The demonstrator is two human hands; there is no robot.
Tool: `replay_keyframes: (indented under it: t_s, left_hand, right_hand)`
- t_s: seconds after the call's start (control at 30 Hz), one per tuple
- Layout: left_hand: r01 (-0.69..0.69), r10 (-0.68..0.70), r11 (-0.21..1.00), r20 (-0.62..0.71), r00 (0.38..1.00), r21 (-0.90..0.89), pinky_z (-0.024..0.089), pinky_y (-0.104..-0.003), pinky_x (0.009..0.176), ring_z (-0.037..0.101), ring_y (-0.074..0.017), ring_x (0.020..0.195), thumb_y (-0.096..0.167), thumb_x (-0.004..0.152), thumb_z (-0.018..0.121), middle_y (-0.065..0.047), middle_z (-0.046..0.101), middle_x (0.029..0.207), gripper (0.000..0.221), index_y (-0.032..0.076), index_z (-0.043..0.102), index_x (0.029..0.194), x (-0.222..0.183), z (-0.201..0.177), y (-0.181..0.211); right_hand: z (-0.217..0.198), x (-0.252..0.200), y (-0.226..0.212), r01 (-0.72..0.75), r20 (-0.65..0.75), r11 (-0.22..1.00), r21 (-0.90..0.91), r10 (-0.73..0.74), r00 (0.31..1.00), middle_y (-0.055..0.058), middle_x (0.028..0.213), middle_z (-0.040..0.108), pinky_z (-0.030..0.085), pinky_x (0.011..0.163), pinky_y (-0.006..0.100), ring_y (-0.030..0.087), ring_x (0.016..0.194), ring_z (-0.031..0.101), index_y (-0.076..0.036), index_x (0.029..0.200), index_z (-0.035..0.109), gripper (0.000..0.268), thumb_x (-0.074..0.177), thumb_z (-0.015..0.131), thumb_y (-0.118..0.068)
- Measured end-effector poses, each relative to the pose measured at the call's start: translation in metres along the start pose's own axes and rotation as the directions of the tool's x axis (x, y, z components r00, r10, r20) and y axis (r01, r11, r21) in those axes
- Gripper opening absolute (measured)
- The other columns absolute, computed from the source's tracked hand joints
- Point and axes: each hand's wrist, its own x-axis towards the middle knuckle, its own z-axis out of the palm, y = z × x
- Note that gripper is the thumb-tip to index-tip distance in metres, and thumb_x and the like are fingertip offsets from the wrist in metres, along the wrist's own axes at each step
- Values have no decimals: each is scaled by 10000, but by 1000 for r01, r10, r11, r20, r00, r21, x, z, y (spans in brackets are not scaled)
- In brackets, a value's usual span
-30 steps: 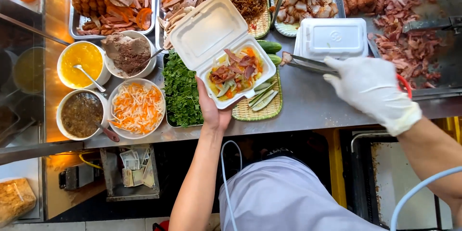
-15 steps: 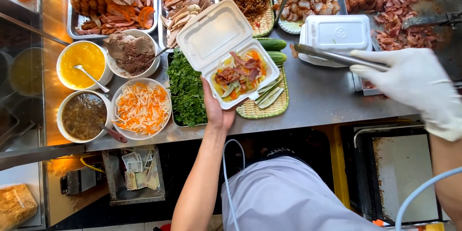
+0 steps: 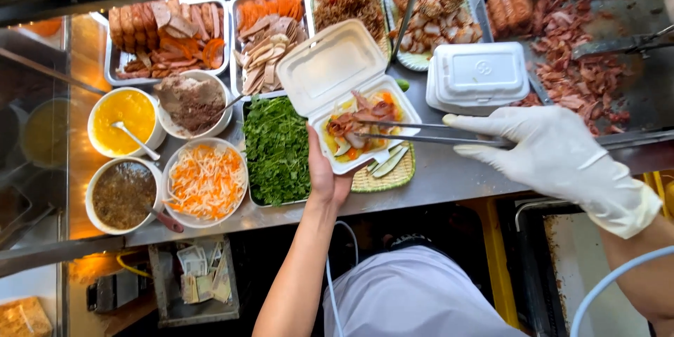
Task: Assembling and packaging a food order with various ingredients at a food stall.
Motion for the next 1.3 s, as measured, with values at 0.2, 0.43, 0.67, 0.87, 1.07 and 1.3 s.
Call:
replay_keyframes:
  t_s: [0.2,0.43,0.67,0.87,1.07,1.3]
  left_hand:
    - [-15,16,1000,-68,998,10,506,-569,1067,509,-346,1386,626,1030,291,-131,475,1548,744,120,351,1571,0,8,2]
    - [-94,95,996,-125,988,10,501,-570,1083,501,-337,1402,615,1021,295,-125,463,1562,731,133,352,1568,-1,24,-8]
    - [-107,110,994,-213,971,25,524,-557,1042,508,-333,1388,640,1003,295,-101,476,1545,736,165,364,1561,1,30,-21]
    - [-224,211,974,-221,952,-36,491,-561,1087,498,-339,1400,629,1021,324,-105,472,1556,729,147,371,1566,0,20,-33]
    - [-246,237,967,-126,963,-64,465,-539,1133,482,-329,1420,615,1054,336,-119,458,1568,728,120,354,1588,-24,28,-17]
    - [-232,222,970,-121,968,-74,440,-523,1146,473,-311,1427,609,1052,310,-102,451,1577,718,136,343,1592,-78,20,27]
  right_hand:
    - [-4,43,83,104,-204,985,135,-75,976,91,988,770,565,757,368,260,871,734,-296,1329,724,483,861,778,-402]
    - [50,181,177,-122,-127,909,-398,77,989,103,910,753,565,697,466,333,843,718,-448,1336,688,432,908,682,-510]
    - [21,164,177,-91,-84,933,-348,66,994,95,919,762,572,726,459,327,842,724,-470,1316,696,373,947,644,-486]
    - [-21,95,156,-116,28,901,417,115,993,133,889,785,519,643,291,133,707,663,-161,1351,740,467,906,774,-297]
    - [-3,84,123,-16,97,838,545,-44,994,82,912,792,542,697,261,74,770,655,-105,1318,732,455,870,771,-177]
    - [-22,103,123,-1,256,916,401,-111,960,93,916,826,548,727,266,76,758,656,-129,1227,797,420,821,799,-236]
